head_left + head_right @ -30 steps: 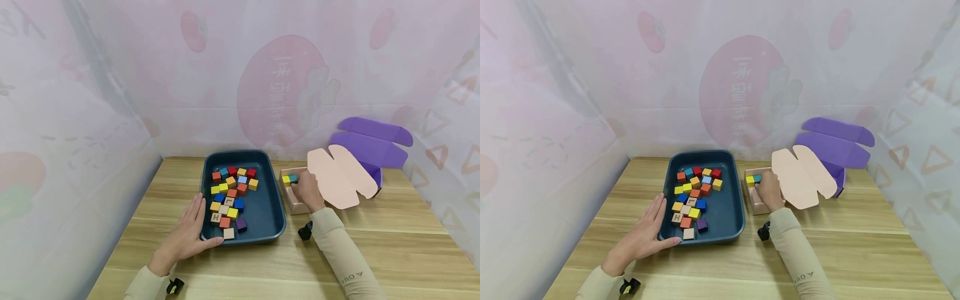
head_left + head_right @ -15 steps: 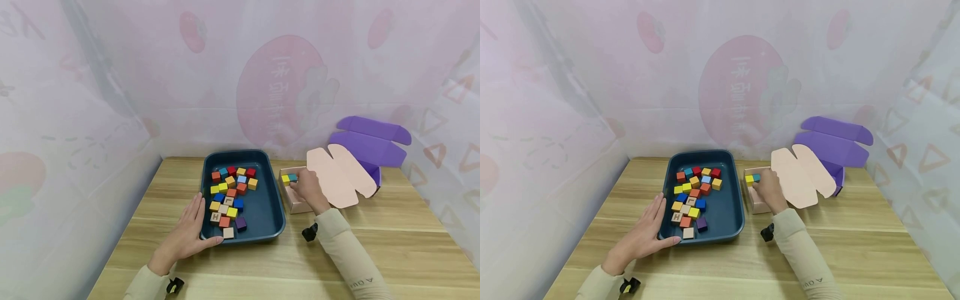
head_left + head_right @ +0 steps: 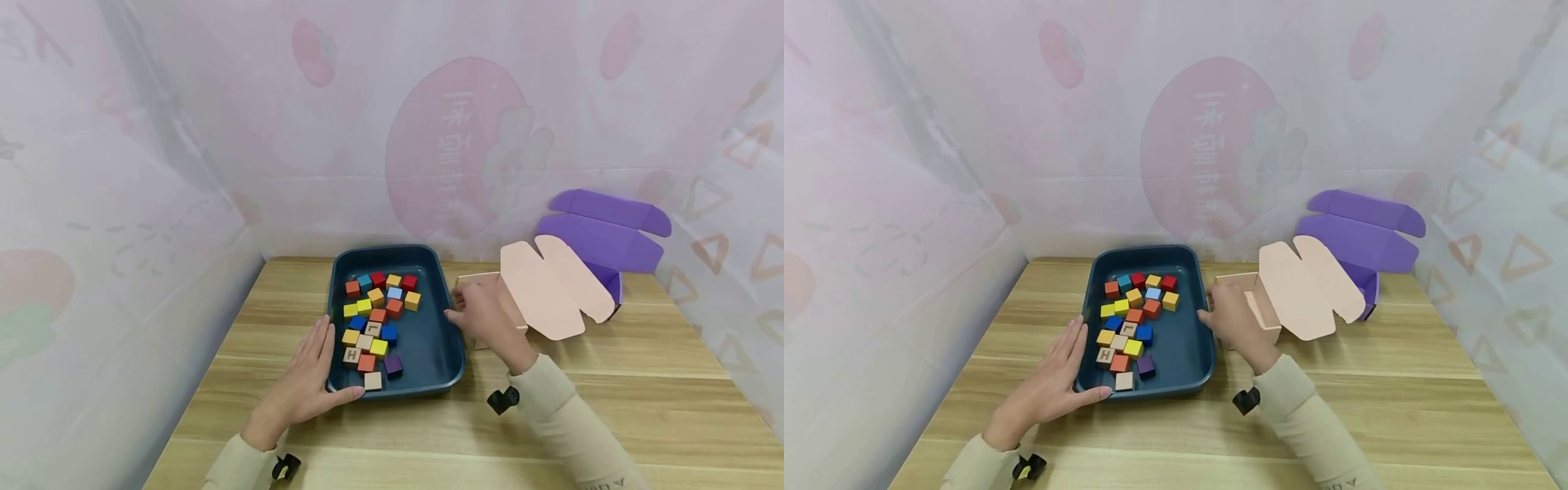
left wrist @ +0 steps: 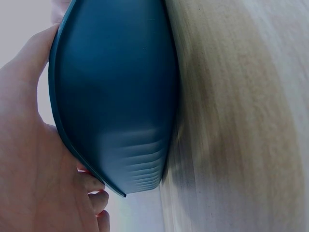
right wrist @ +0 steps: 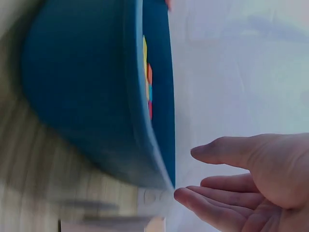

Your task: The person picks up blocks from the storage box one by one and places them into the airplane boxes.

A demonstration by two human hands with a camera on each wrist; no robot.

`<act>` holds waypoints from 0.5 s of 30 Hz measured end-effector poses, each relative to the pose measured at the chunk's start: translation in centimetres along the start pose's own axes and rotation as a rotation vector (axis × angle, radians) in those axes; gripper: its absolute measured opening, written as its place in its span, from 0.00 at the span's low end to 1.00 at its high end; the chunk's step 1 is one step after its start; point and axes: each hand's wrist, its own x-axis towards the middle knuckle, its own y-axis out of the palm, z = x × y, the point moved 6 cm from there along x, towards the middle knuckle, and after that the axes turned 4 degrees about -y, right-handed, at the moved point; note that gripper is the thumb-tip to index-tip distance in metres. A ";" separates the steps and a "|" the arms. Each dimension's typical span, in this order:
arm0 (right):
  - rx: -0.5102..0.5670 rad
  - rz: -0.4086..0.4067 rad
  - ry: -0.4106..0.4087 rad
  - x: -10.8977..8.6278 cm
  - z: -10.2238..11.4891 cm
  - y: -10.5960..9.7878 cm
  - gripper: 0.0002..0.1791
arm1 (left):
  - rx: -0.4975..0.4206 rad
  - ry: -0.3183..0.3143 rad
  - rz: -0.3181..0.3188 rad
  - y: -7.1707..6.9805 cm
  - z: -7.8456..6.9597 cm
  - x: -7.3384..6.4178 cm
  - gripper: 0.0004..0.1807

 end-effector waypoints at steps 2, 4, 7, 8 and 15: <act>0.058 0.059 0.019 -0.3 0.9 0.7 0.17 | 0.000 -0.001 0.001 0.0 0.0 0.0 0.70; 0.065 0.103 0.023 -0.6 1.9 1.5 0.22 | -0.001 -0.001 0.000 0.1 0.1 -0.1 0.70; 0.076 0.176 0.021 -0.9 3.1 3.1 0.23 | -0.001 -0.003 -0.002 0.1 0.1 -0.1 0.70; 0.079 0.199 0.011 -1.0 3.5 3.6 0.23 | -0.002 -0.004 -0.002 0.1 0.2 -0.1 0.70; 0.124 0.351 -0.081 -1.6 5.5 7.3 0.21 | -0.004 0.001 -0.001 0.1 0.2 0.0 0.70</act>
